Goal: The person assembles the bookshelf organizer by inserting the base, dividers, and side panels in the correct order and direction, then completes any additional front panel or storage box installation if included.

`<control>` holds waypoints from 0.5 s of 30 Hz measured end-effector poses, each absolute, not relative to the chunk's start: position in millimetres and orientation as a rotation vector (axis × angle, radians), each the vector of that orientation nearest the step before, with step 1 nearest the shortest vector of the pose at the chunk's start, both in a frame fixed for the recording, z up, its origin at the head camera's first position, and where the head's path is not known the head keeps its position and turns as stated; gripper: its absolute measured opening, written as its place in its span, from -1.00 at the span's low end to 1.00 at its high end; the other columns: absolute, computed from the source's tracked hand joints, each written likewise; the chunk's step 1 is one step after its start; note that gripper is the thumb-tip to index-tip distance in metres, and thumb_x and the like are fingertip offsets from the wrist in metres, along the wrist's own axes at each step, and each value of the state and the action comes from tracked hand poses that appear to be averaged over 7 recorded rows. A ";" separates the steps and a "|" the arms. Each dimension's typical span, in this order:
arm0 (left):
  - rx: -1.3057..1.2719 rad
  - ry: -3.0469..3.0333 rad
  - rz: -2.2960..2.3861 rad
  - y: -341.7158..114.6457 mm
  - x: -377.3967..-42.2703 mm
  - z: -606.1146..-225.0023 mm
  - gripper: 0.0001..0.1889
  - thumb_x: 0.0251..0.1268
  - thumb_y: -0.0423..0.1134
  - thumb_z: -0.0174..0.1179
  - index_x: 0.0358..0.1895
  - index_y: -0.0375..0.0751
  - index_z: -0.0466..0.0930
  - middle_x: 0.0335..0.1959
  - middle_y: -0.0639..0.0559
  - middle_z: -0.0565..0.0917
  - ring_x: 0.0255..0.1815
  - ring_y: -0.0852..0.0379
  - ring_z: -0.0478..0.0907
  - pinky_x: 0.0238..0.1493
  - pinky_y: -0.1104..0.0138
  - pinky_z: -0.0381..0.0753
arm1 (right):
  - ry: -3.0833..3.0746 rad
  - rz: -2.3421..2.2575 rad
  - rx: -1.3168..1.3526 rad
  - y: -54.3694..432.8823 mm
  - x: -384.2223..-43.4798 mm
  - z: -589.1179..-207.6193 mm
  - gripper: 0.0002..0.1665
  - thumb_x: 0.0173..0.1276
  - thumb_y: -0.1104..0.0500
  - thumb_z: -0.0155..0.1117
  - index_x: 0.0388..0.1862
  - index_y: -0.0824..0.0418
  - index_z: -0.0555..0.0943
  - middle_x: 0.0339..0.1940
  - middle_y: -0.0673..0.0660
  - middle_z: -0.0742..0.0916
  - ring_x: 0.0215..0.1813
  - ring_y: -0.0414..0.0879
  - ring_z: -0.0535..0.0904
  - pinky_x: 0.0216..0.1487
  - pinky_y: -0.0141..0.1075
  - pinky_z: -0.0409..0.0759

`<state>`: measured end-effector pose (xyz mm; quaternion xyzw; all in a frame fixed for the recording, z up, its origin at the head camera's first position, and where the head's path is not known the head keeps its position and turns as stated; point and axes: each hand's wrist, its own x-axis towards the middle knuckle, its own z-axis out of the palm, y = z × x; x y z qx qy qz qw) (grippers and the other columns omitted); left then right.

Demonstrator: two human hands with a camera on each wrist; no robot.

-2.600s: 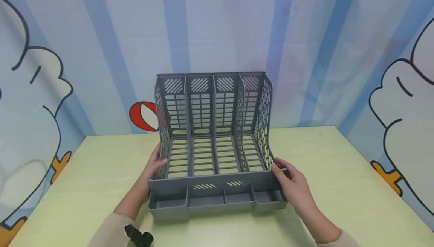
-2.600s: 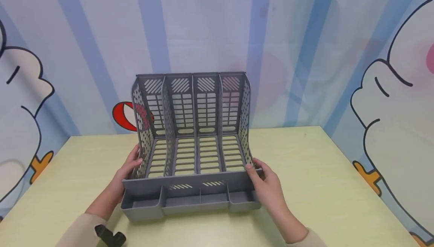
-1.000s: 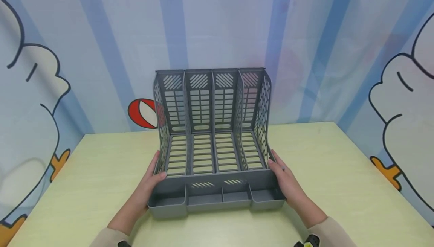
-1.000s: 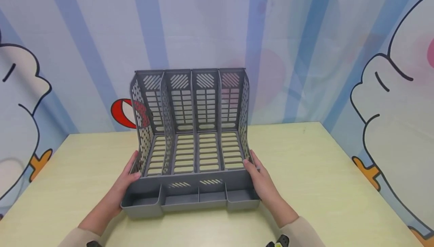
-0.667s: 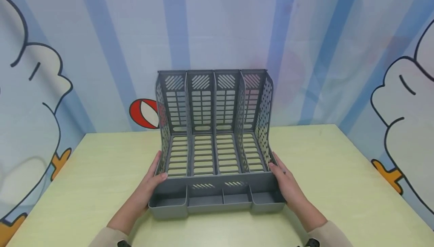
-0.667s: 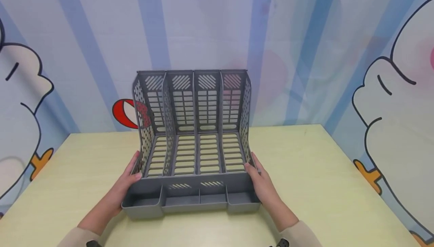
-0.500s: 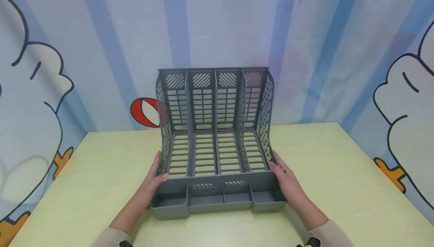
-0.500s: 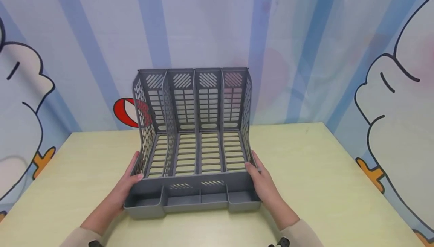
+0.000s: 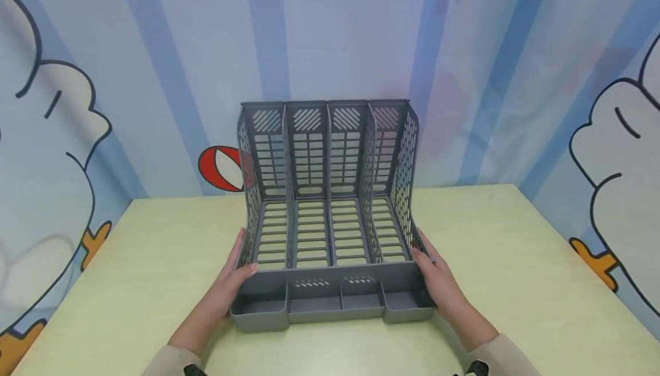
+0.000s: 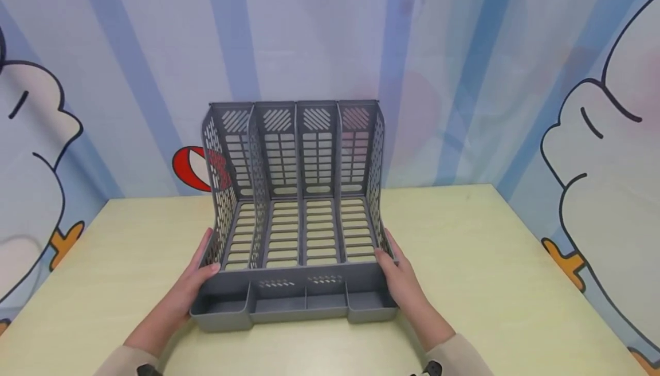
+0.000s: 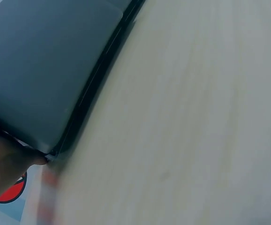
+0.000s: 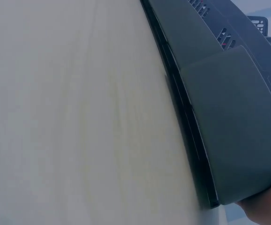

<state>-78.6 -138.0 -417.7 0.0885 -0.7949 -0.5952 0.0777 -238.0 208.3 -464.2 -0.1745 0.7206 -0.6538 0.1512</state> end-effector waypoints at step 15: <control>0.323 -2.352 -1.887 -137.5 -76.1 -413.8 -0.16 0.45 -0.10 -0.08 0.54 0.25 -0.50 0.57 0.03 -0.46 0.55 -0.12 -0.58 0.43 -0.19 -0.47 | 2.065 -1.861 -0.549 209.8 -238.1 -464.4 -0.27 0.59 -0.06 -0.24 0.60 0.02 -0.18 0.59 0.25 -0.03 0.58 0.20 -0.28 0.47 0.21 -0.21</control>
